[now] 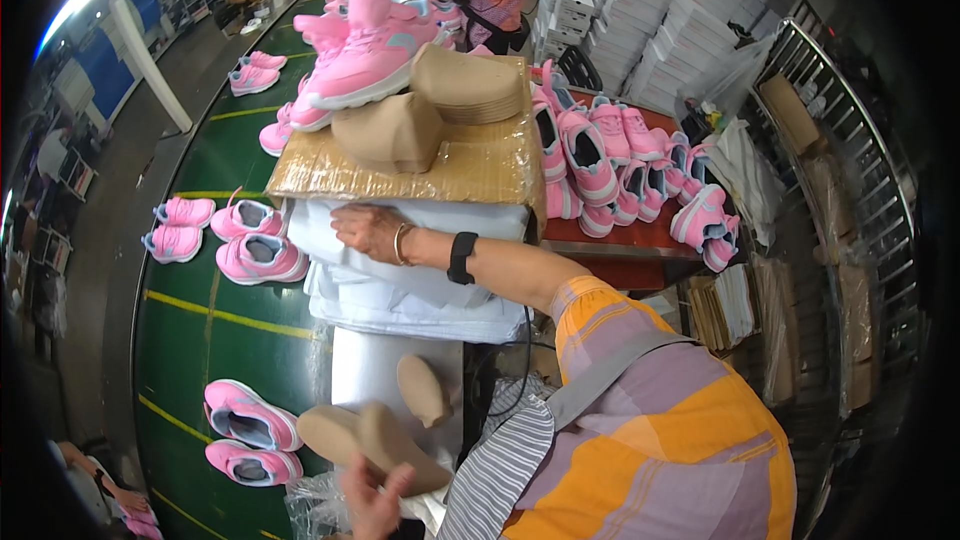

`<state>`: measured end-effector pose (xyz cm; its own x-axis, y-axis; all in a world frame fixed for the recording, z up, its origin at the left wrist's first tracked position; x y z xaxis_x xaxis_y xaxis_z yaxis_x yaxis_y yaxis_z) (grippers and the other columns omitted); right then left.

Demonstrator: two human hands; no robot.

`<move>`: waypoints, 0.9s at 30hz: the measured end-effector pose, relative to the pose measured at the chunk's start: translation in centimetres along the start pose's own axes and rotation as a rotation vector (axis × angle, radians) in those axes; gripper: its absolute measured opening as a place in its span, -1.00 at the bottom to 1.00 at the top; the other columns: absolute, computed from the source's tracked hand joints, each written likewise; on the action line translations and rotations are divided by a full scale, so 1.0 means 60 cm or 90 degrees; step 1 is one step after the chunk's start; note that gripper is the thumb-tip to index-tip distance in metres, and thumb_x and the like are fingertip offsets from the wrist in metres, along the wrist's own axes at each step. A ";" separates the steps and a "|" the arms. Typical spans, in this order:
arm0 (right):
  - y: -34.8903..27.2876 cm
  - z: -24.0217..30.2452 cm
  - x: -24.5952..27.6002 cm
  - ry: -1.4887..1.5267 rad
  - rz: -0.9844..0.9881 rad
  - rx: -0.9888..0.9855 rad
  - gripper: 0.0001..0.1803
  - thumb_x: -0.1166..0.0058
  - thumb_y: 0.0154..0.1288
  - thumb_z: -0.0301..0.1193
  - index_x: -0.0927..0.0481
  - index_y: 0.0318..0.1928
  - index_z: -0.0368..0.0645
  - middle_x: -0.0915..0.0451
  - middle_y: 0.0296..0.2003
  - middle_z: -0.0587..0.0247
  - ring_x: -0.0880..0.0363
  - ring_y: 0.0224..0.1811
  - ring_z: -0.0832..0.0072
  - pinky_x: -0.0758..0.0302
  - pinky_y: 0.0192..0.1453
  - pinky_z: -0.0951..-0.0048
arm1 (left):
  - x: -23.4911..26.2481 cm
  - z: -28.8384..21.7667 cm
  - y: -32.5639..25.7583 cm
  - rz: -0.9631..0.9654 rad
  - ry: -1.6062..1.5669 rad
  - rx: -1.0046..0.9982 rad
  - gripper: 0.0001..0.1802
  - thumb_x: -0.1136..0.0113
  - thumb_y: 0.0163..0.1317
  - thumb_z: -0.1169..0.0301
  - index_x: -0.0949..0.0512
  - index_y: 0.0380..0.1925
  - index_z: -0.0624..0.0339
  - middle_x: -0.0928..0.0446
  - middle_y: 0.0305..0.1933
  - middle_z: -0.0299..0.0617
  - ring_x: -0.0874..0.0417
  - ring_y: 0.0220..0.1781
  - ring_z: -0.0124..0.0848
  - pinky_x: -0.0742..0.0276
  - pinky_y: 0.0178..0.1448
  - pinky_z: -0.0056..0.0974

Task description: Inserting cardboard forms and packing paper into shoes on a production line.

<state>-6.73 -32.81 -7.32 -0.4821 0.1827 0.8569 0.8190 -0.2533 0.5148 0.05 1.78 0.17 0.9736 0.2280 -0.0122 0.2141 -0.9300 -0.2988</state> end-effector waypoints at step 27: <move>0.173 0.169 0.194 0.657 0.191 0.194 -0.05 -0.35 -0.10 -0.42 -0.11 0.32 -0.11 -0.15 0.28 -0.02 -0.18 0.31 0.11 -0.19 0.35 0.26 | -0.015 -0.050 0.220 -0.103 -0.240 -0.366 -0.50 -0.12 0.18 0.55 -0.29 0.14 0.30 -0.44 0.07 -0.14 -0.48 0.09 -0.38 -0.48 0.06 -0.23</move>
<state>-0.71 -23.66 7.73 -0.1633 -0.7591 0.6301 0.9193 0.1148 0.3765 2.26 -11.54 -0.90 0.8547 0.3632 -0.3708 0.4624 -0.8574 0.2260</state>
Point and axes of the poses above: each hand's wrist, its own y-axis towards the middle knuckle, its own x-axis out of the back of the hand, z = x × y, the point moved 3 cm from there along y, towards the middle knuckle
